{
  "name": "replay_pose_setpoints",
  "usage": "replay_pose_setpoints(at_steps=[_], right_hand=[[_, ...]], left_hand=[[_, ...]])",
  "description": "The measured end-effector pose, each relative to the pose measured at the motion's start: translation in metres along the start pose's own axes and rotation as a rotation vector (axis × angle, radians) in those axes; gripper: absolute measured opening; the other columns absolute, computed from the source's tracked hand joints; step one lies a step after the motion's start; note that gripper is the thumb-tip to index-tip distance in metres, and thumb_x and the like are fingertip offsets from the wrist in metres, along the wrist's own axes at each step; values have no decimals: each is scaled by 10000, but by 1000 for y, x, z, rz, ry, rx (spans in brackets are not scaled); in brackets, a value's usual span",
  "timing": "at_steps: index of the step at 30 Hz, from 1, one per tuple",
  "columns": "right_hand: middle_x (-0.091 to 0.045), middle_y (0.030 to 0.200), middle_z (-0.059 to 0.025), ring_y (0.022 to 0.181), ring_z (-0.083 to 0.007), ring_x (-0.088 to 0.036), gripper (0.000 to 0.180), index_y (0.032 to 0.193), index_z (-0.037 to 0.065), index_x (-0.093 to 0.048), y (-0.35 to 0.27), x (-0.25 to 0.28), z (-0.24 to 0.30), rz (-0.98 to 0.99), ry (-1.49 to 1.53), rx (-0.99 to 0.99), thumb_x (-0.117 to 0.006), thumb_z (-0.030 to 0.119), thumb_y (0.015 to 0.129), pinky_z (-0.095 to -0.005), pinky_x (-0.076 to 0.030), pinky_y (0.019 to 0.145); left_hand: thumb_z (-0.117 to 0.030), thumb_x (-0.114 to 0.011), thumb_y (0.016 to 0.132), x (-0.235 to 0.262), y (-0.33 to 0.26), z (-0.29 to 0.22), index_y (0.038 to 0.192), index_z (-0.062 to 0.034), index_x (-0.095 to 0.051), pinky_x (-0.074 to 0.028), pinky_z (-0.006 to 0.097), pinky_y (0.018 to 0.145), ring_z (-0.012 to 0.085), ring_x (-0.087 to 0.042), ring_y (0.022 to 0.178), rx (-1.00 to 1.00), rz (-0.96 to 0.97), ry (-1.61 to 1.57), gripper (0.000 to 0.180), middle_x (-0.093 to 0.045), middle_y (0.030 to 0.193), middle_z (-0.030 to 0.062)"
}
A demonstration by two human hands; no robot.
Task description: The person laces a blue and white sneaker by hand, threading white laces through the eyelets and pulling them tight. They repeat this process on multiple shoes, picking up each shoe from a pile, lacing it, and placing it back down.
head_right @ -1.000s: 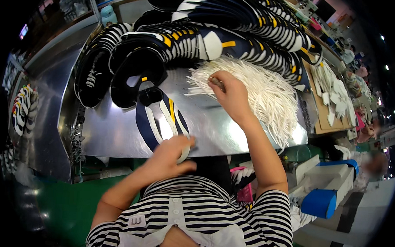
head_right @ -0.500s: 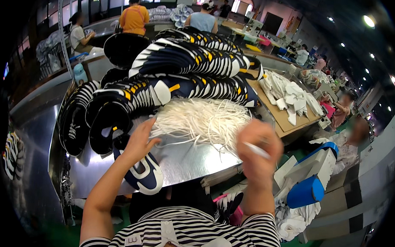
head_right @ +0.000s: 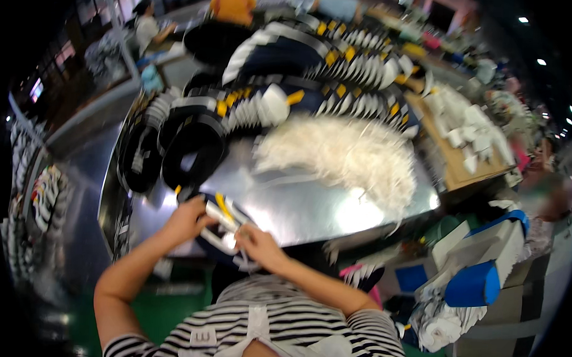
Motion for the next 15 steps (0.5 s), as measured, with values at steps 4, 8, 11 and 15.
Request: replay_pose_setpoints(at_steps=[4,8,11,15], right_hand=[[-636,685,-72,578,-139,-585,93,985,46,-601,-1,-2,4,-167,-205,123,-555,126,973,-293,-451,548],[-661,735,-105,628,-201,-646,105,1021,27,-600,14,6,8,-241,-153,298,-624,69,928,-293,-489,580],[-669,751,-41,570,-58,-527,82,1012,26,-612,25,24,9,-279,-13,270,-626,76,948,-209,-414,520],[-692,780,-5,669,-27,-561,85,973,23,-635,22,46,42,-235,361,-20,-633,102,942,-195,-431,579]], left_hand=[[-601,-519,952,14,-8,-11,890,23,-696,-481,354,724,223,-612,801,542,640,-301,651,-694,890,93],[-644,-485,954,-20,-9,-19,961,-70,-658,-429,211,559,58,-543,634,864,746,-793,599,-635,803,-3],[-572,-499,978,-41,4,-41,1090,-58,-625,-451,228,738,87,-579,814,916,495,-1035,541,-652,956,36],[-461,-465,1023,-40,24,-40,1334,54,-510,-398,322,1071,207,-576,1170,714,164,-1410,603,-627,1231,143]])
Point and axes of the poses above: each hand's wrist, its own y-axis towards the middle knuckle, its own x-axis out of the back of the hand, z = x × y, the point moved 1 cm from there along y, towards the middle knuckle
